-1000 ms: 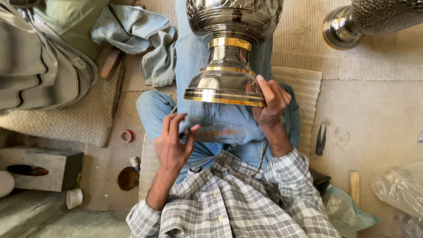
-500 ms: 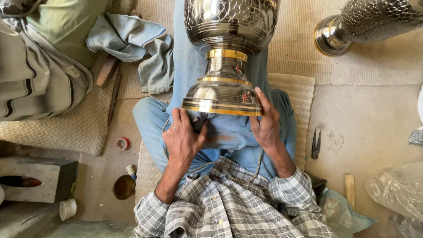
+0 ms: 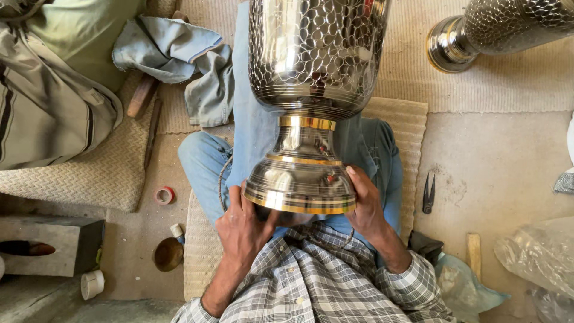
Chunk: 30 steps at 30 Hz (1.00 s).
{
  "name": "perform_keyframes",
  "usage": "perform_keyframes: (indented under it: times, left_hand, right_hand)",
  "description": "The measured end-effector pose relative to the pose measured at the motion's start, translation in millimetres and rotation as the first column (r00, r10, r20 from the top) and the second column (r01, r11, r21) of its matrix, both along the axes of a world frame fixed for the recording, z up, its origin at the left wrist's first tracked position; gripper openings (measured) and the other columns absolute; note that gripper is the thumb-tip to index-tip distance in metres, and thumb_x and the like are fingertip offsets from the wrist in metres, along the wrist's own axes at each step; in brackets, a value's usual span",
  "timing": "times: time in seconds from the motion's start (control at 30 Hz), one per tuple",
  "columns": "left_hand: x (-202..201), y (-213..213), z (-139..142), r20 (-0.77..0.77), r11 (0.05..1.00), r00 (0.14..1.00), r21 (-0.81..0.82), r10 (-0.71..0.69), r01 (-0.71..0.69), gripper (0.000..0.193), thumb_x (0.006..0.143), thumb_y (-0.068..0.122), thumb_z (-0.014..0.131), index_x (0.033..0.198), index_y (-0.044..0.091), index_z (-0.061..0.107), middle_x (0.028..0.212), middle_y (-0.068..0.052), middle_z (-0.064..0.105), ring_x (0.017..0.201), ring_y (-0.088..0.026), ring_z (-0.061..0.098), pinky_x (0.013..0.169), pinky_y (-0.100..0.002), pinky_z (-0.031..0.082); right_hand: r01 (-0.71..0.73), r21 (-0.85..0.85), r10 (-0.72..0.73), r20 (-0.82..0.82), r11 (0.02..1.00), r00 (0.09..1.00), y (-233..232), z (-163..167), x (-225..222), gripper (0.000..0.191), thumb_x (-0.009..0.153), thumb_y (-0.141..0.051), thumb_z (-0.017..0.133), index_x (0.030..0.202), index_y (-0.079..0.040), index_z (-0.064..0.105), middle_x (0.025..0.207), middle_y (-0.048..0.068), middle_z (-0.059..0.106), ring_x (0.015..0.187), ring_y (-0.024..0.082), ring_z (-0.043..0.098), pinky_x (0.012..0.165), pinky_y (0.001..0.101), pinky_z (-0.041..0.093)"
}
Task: The person sits cross-legged on the floor with an engraved brass vase held between their legs. They hold a chisel against the vase surface with one hand and strike it repeatedly with a wooden mallet in the other hand to work the decorative pattern, periodically repositioning the chisel, rotating the vase, and later continuing the hammering on the vase's flared base.
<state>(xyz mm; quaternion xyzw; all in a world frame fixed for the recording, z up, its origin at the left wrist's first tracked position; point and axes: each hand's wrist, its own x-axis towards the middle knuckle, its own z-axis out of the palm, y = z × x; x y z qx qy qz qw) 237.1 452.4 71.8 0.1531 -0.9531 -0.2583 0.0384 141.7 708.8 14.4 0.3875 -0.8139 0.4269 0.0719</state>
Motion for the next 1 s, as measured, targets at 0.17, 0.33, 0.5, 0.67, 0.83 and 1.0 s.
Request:
perform_keyframes:
  times: [0.17, 0.33, 0.5, 0.67, 0.83, 1.0]
  left_hand:
    - [1.8, 1.3, -0.6, 0.079, 1.000, 0.997, -0.008, 0.010, -0.010, 0.078, 0.076, 0.042, 0.083, 0.136, 0.003, 0.052, 0.100, -0.012, 0.056, 0.064, -0.030, 0.068, 0.047, -0.041, 0.053]
    - [-0.8, -1.3, -0.5, 0.085, 1.000, 0.996, 0.002, -0.008, 0.008, 0.082, 0.076, 0.043, 0.082, 0.137, -0.001, 0.050, 0.102, -0.013, 0.055, 0.063, -0.027, 0.067, 0.047, -0.039, 0.054]
    - [4.1, -6.7, -6.3, 0.119, 0.999, 0.992, 0.021, -0.040, 0.037, 0.086, 0.075, 0.045, 0.082, 0.138, -0.003, 0.047, 0.111, -0.015, 0.057, 0.066, -0.027, 0.069, 0.045, -0.040, 0.054]
    - [13.7, -12.7, -16.8, 0.131, 0.997, 0.989, 0.025, -0.075, 0.072, 0.091, 0.075, 0.045, 0.081, 0.142, -0.005, 0.044, 0.117, -0.017, 0.056, 0.068, -0.028, 0.069, 0.046, -0.039, 0.055]
    - [16.3, -12.2, -21.8, 0.129, 0.998, 0.989, 0.010, -0.070, 0.070, 0.092, 0.075, 0.046, 0.080, 0.141, -0.006, 0.044, 0.116, -0.016, 0.056, 0.069, -0.028, 0.070, 0.047, -0.039, 0.055]
    - [13.3, -5.7, -13.7, 0.062, 0.997, 0.995, 0.038, -0.074, 0.072, 0.075, 0.081, 0.045, 0.077, 0.133, -0.002, 0.050, 0.127, -0.016, 0.057, 0.076, -0.031, 0.072, 0.054, -0.041, 0.056]
  right_hand:
    - [0.030, 0.010, -0.031, 0.145, 1.000, 0.989, 4.6, 4.0, 2.9, 0.077, 0.096, 0.000, 0.068, 0.160, -0.010, 0.025, 0.116, 0.021, 0.065, 0.097, 0.035, 0.069, 0.083, 0.0447, 0.057]
    - [0.005, 0.016, -0.008, 0.152, 1.000, 0.988, 6.6, 12.2, -0.7, 0.080, 0.094, 0.000, 0.071, 0.160, -0.011, 0.026, 0.111, 0.018, 0.064, 0.092, 0.033, 0.067, 0.080, 0.0447, 0.055]
    - [0.000, 0.033, -0.003, 0.083, 0.999, 0.997, 8.1, 10.7, 2.1, 0.081, 0.095, -0.004, 0.070, 0.161, -0.011, 0.023, 0.122, 0.024, 0.064, 0.107, 0.038, 0.070, 0.089, 0.0467, 0.060]
    - [-0.006, 0.046, -0.001, 0.139, 0.999, 0.990, 17.0, 6.3, 4.7, 0.081, 0.094, -0.005, 0.072, 0.159, -0.011, 0.024, 0.119, 0.021, 0.066, 0.101, 0.032, 0.072, 0.085, 0.0444, 0.061]
    - [-0.032, 0.073, 0.022, 0.126, 0.997, 0.992, 17.0, 5.8, 3.9, 0.084, 0.094, -0.003, 0.072, 0.160, -0.011, 0.021, 0.123, 0.021, 0.064, 0.104, 0.032, 0.070, 0.088, 0.0456, 0.060]
    - [-0.022, 0.058, 0.020, 0.043, 0.998, 0.999, 3.7, 7.5, 6.2, 0.085, 0.097, -0.002, 0.070, 0.162, -0.015, 0.017, 0.131, 0.017, 0.058, 0.117, 0.037, 0.064, 0.099, 0.0505, 0.056]
